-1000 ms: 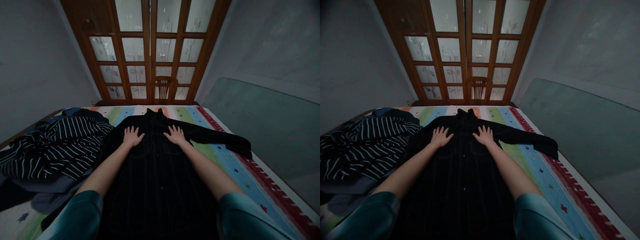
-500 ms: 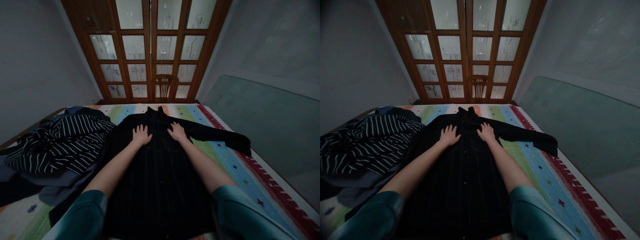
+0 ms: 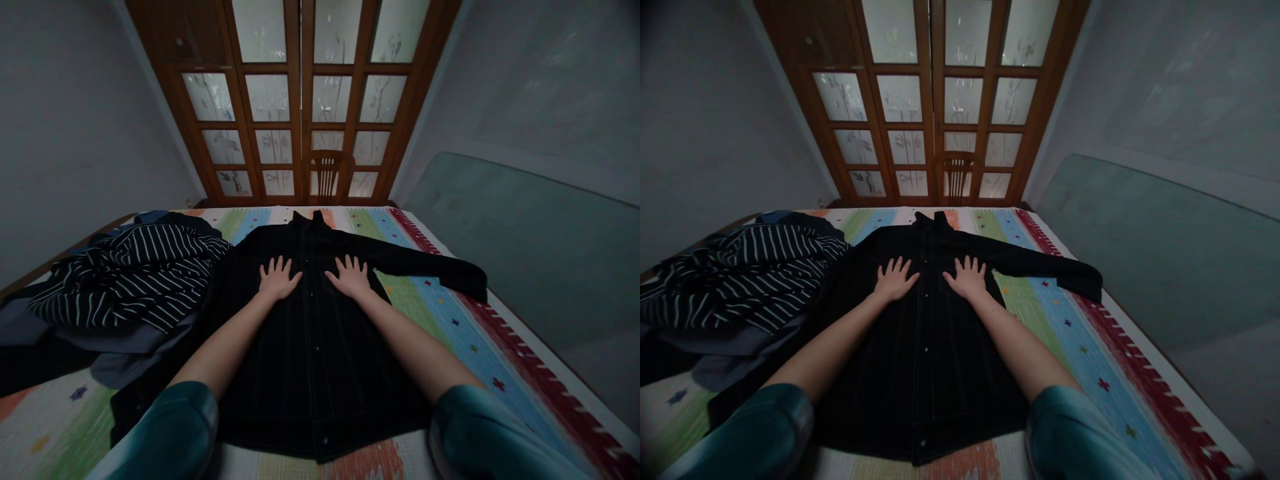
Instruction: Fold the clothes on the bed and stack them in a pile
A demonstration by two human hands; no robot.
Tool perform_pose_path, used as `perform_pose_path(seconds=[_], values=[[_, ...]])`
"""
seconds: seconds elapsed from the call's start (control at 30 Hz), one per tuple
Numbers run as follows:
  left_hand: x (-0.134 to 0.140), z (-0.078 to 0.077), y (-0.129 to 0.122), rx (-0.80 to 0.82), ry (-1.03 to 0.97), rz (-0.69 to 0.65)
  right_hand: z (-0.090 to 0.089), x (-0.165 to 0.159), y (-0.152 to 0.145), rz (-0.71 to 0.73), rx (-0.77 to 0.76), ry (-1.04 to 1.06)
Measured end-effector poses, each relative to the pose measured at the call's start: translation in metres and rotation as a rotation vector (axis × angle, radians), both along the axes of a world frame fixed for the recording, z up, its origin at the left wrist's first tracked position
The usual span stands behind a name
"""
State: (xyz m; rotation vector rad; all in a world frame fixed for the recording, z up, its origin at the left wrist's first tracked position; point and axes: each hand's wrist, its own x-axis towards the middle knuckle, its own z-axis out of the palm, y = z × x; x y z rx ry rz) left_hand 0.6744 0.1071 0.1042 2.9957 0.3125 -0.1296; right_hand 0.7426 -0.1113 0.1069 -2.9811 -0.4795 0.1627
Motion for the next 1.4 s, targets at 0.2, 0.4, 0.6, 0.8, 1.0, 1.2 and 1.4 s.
perform_pose_path(seconds=[0.2,0.4,0.6,0.8,1.0,1.2,1.4], values=[[-0.009,0.007,-0.007,0.02,-0.025,0.0,-0.003,0.002,-0.002,0.03,0.024,-0.016],[-0.024,0.007,-0.012,0.049,-0.049,0.145,-0.002,0.0,-0.002,0.013,0.041,-0.049],[-0.027,0.004,-0.007,0.01,-0.06,0.128,0.001,-0.004,-0.003,0.016,0.138,-0.104],[-0.024,0.001,-0.004,-0.018,-0.062,0.131,0.017,0.011,-0.032,-0.215,0.306,-0.265],[-0.023,-0.001,-0.002,-0.022,-0.085,0.12,0.026,0.026,-0.103,-0.37,0.148,-0.249],[-0.024,0.001,-0.004,-0.029,-0.088,0.116,0.004,0.02,-0.146,-0.413,0.118,-0.263],[-0.026,0.001,-0.009,-0.029,-0.128,0.142,0.028,0.046,-0.114,-0.27,0.383,-0.666]])
